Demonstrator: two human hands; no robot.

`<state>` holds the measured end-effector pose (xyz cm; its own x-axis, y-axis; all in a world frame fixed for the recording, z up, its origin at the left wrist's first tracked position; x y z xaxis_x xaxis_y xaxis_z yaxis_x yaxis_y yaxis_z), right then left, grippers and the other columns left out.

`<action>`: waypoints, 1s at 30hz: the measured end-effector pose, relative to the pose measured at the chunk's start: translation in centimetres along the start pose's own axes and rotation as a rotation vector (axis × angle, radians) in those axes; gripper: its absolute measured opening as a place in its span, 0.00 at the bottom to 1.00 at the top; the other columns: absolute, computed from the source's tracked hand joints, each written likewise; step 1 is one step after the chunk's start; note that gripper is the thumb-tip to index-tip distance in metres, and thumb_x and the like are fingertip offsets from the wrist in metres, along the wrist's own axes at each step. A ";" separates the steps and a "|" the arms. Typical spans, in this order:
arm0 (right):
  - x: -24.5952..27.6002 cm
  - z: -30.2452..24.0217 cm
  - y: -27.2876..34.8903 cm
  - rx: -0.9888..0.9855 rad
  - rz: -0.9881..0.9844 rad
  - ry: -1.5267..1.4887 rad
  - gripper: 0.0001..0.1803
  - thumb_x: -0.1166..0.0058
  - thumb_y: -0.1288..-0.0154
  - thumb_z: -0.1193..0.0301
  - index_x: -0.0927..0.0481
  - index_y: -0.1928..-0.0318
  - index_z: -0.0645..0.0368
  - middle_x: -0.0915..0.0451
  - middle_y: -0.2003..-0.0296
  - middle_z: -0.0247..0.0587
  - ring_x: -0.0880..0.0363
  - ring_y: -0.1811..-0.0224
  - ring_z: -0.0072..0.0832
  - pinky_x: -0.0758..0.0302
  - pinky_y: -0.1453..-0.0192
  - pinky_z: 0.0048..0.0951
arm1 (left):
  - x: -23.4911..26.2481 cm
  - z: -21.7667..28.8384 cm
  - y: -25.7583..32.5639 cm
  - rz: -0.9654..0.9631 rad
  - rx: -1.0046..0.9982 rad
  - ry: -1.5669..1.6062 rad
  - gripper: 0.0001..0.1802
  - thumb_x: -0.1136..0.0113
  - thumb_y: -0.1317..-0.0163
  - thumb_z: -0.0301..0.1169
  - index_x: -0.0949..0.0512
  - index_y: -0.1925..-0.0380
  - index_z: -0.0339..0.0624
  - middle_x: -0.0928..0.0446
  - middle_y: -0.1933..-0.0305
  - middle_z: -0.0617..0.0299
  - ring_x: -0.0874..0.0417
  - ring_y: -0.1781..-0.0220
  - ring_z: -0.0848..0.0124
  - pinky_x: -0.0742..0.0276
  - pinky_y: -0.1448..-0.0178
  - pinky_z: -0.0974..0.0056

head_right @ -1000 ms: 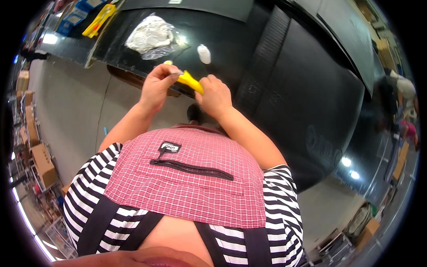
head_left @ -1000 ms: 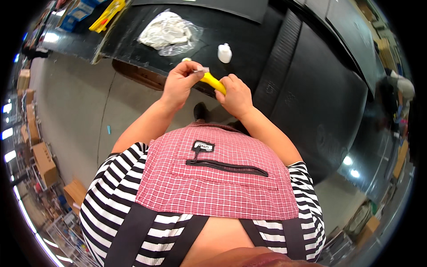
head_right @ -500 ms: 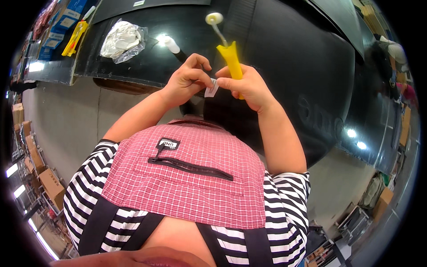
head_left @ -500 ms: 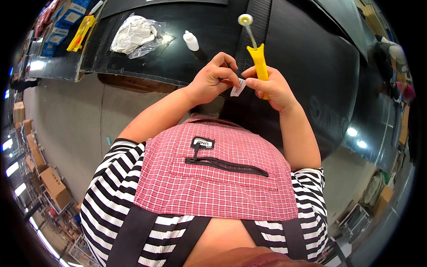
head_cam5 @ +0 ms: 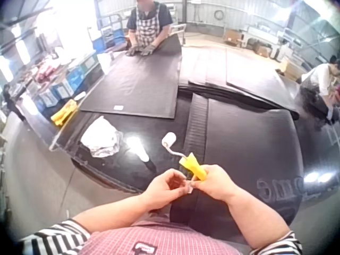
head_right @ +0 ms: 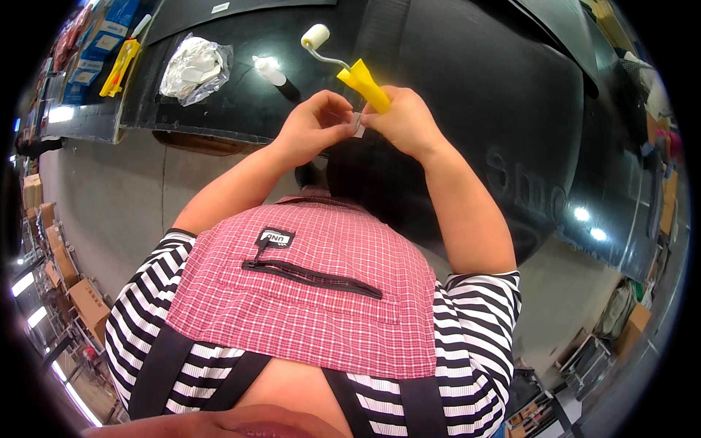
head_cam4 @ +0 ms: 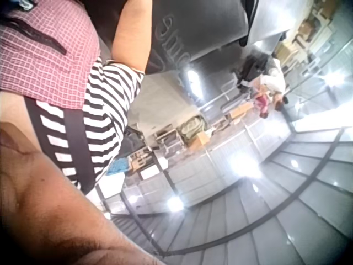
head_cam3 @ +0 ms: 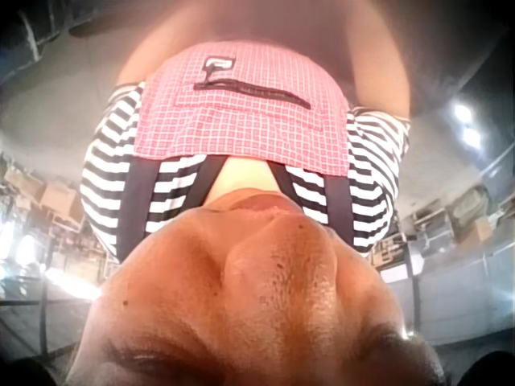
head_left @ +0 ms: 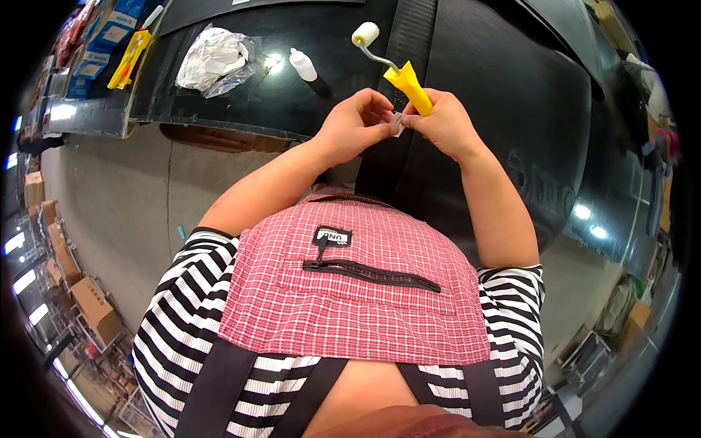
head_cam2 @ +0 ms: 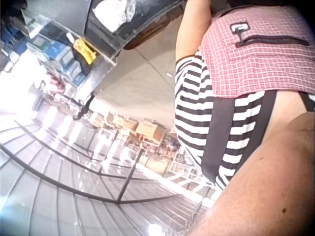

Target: The person applies adhesive to a black car mat using a small roller and a squeeze bottle, then presses a white label onto the treated area. They handle multiple mats, moving them between a workbench and a stack on the floor, and repeat the adhesive and labeling process on different units.

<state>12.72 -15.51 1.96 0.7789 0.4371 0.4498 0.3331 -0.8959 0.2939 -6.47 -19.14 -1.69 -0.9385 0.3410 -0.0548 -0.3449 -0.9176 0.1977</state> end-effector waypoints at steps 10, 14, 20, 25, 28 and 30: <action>-0.1 1.8 -3.1 0.083 0.142 0.481 0.16 0.31 0.41 0.63 0.14 0.58 0.60 0.19 0.56 0.49 0.18 0.51 0.49 0.22 0.45 0.45 | 0.1 -1.2 -0.5 0.225 -0.140 -0.590 0.12 0.25 0.43 0.30 0.20 0.64 0.40 0.20 0.62 0.57 0.16 0.63 0.62 0.20 0.54 0.61; -0.2 2.0 -3.7 0.085 0.161 0.539 0.15 0.32 0.41 0.62 0.13 0.58 0.58 0.19 0.57 0.46 0.18 0.52 0.47 0.22 0.46 0.44 | -0.1 -2.2 0.7 0.191 -0.448 -0.762 0.09 0.25 0.44 0.29 0.16 0.65 0.43 0.20 0.59 0.59 0.17 0.59 0.59 0.20 0.52 0.59; 0.1 1.8 -4.5 0.118 0.136 0.620 0.14 0.32 0.40 0.61 0.13 0.59 0.58 0.18 0.57 0.44 0.18 0.51 0.44 0.21 0.46 0.43 | -0.3 -2.0 0.7 0.191 -0.568 -0.879 0.09 0.26 0.44 0.32 0.13 0.63 0.47 0.22 0.56 0.59 0.20 0.52 0.59 0.22 0.48 0.58; 0.0 2.1 -4.9 0.104 0.131 0.624 0.15 0.33 0.40 0.62 0.13 0.58 0.58 0.17 0.56 0.45 0.17 0.51 0.45 0.21 0.45 0.43 | -0.2 -2.0 0.2 0.189 -0.549 -0.895 0.11 0.27 0.43 0.32 0.13 0.59 0.48 0.23 0.55 0.58 0.21 0.52 0.58 0.23 0.46 0.59; 0.0 2.2 -5.1 0.069 0.135 0.608 0.16 0.33 0.39 0.62 0.13 0.57 0.59 0.17 0.55 0.47 0.17 0.51 0.47 0.20 0.45 0.44 | -0.3 -1.7 -0.1 0.194 -0.555 -0.911 0.12 0.27 0.42 0.33 0.13 0.57 0.49 0.24 0.55 0.57 0.21 0.52 0.58 0.23 0.46 0.58; 0.0 2.3 -5.2 0.057 0.141 0.593 0.16 0.33 0.39 0.62 0.13 0.56 0.60 0.16 0.55 0.48 0.16 0.51 0.48 0.21 0.45 0.44 | -0.5 -1.6 -0.5 0.184 -0.532 -0.920 0.13 0.27 0.42 0.34 0.13 0.56 0.50 0.24 0.55 0.58 0.22 0.52 0.58 0.23 0.46 0.58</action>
<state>12.22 -11.06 -1.44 0.3944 0.2691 0.8786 0.2894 -0.9439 0.1592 -5.88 -19.20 -3.27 -0.6802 0.0075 0.7330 -0.3713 -0.8657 -0.3356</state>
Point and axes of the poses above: each hand's wrist, its own y-axis away from the middle knuckle, its own x-axis out of the back of the hand, z = x × y, the point moved 3 cm from there along -y, towards the middle knuckle
